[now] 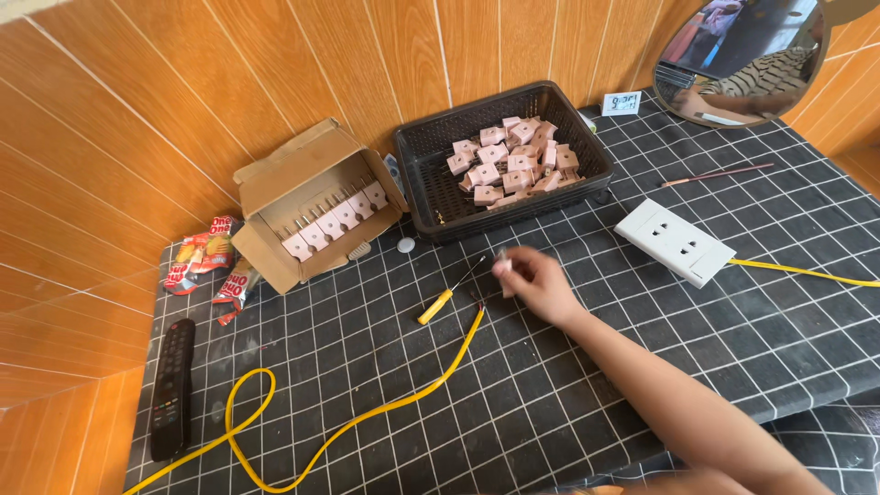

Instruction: The person assembles a small pink electrical component by inserting a metal pin and securing it with a screwdriver. They then connect a yellow wire to the component, tightening the connection with the screwdriver. The person handles several similar components from a black basket and a cardboard box on the table.

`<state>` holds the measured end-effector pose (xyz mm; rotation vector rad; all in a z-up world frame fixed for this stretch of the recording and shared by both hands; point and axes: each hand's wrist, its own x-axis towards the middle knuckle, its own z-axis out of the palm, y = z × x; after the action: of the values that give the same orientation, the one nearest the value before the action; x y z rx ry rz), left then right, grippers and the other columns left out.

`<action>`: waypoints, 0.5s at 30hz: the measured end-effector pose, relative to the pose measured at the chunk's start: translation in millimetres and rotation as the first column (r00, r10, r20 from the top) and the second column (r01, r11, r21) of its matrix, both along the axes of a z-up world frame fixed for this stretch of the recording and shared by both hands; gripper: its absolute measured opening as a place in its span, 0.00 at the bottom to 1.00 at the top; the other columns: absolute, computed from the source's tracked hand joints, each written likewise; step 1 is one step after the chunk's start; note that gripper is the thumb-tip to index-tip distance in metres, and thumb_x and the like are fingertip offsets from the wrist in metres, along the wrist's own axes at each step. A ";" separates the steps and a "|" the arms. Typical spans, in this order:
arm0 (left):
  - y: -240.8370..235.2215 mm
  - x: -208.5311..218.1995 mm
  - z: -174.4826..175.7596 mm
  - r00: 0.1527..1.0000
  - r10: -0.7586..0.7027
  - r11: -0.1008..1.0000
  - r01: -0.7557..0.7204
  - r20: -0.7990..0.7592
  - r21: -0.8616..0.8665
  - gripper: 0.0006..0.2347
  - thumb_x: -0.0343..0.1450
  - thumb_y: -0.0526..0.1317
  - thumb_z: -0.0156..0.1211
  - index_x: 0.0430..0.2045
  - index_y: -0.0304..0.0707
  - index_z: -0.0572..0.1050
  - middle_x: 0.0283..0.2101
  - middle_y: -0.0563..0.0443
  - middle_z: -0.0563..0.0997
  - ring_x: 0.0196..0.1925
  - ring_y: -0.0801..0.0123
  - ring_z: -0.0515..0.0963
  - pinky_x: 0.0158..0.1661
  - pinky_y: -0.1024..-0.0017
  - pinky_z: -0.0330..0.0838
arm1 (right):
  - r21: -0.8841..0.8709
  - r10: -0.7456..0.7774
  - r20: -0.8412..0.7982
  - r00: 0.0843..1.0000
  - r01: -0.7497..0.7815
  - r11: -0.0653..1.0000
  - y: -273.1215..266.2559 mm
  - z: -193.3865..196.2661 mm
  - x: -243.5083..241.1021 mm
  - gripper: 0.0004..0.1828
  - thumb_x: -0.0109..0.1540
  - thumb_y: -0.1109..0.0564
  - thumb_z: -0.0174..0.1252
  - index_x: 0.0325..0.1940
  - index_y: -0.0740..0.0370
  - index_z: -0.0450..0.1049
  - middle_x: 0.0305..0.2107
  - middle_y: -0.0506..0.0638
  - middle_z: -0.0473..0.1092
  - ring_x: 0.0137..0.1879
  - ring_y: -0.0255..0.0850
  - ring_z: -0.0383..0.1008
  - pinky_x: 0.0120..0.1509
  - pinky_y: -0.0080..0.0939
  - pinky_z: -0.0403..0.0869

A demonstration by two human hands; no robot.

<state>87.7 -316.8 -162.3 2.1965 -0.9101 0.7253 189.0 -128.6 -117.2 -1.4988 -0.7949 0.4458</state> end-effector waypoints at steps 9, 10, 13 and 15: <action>290.0 -107.0 112.7 0.626 0.751 0.654 -0.749 -0.210 0.107 0.08 0.66 0.35 0.61 0.37 0.41 0.79 0.41 0.50 0.82 0.42 0.54 0.77 0.45 0.55 0.68 | -0.015 0.176 -0.114 0.978 -0.179 0.984 -7.8 20.1 -9.9 0.20 0.69 0.50 0.55 0.58 0.68 0.75 0.18 0.48 0.69 0.25 0.32 0.67 0.35 0.30 0.69; 307.3 -109.8 102.5 0.463 0.789 0.576 -0.787 -0.405 0.222 0.13 0.70 0.41 0.59 0.48 0.43 0.76 0.51 0.48 0.79 0.53 0.55 0.75 0.52 0.56 0.71 | 0.000 0.181 -0.108 0.978 -0.182 0.983 -7.9 20.4 -8.5 0.18 0.70 0.50 0.52 0.54 0.66 0.76 0.19 0.48 0.71 0.25 0.33 0.69 0.34 0.31 0.70; 329.3 -115.7 73.7 0.258 0.803 0.501 -0.781 -0.537 0.373 0.19 0.73 0.46 0.59 0.59 0.47 0.73 0.57 0.47 0.76 0.58 0.58 0.74 0.55 0.59 0.74 | 0.004 0.165 -0.117 0.979 -0.166 0.986 -5.8 13.4 -7.5 0.17 0.70 0.49 0.51 0.51 0.65 0.77 0.24 0.48 0.72 0.27 0.34 0.71 0.34 0.32 0.72; 329.8 -114.8 68.5 0.265 0.817 0.497 -0.774 -0.512 0.393 0.19 0.73 0.45 0.61 0.59 0.49 0.73 0.53 0.48 0.77 0.53 0.59 0.76 0.53 0.60 0.74 | -0.005 0.139 -0.128 0.982 -0.140 0.990 -4.8 14.5 -5.6 0.17 0.70 0.49 0.52 0.52 0.65 0.76 0.27 0.47 0.72 0.28 0.34 0.71 0.35 0.33 0.74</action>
<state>-27.1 12.9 -93.8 2.6223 0.6805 0.2328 183.4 -133.5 -102.7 -1.4180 -0.7997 0.6471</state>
